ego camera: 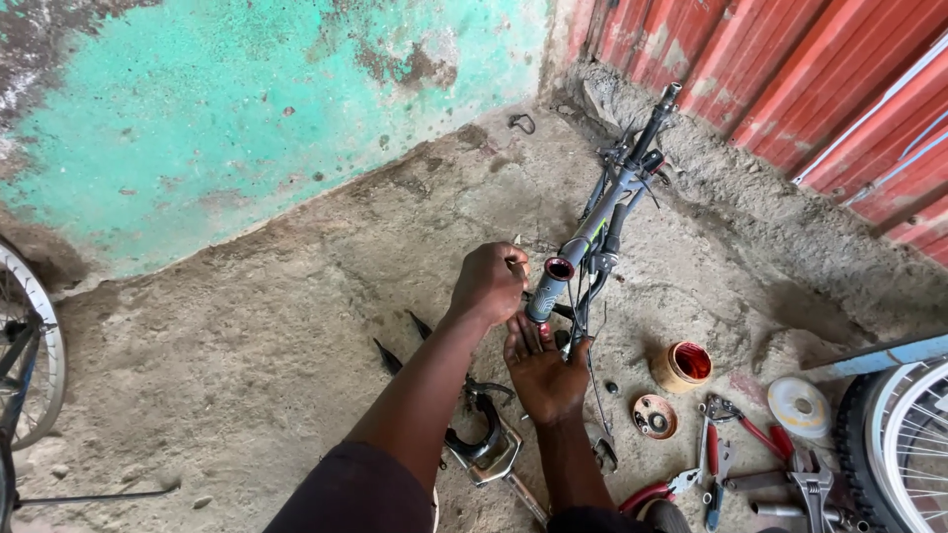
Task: The person is cleaning the bicycle head tube, applying grease to the headset cups, and installing the bearings and front fork.
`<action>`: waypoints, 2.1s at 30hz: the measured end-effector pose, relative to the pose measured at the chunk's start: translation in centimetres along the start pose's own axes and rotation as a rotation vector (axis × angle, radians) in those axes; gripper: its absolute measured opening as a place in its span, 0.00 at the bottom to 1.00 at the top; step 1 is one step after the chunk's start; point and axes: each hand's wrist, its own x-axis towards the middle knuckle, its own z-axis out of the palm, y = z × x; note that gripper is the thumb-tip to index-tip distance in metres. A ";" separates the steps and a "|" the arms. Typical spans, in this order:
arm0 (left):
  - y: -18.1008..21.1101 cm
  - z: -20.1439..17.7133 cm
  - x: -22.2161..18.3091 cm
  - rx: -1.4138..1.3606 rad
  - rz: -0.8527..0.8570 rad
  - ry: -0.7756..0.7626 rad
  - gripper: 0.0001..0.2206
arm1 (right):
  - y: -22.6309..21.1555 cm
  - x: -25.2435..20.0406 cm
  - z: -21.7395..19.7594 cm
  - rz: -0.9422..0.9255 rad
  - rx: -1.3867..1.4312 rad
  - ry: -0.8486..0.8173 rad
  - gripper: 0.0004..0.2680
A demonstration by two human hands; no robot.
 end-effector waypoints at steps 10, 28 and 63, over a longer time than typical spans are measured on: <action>-0.1 -0.1 0.1 0.026 0.032 -0.011 0.10 | -0.9 1.3 -1.4 -0.032 0.203 -0.003 0.33; 1.0 -1.5 -1.8 -0.031 0.011 -0.012 0.09 | -0.5 0.8 0.6 -0.009 0.268 0.008 0.33; -0.5 -1.0 -1.1 -0.106 0.043 0.019 0.07 | 1.0 -0.4 1.4 -0.111 0.285 0.069 0.37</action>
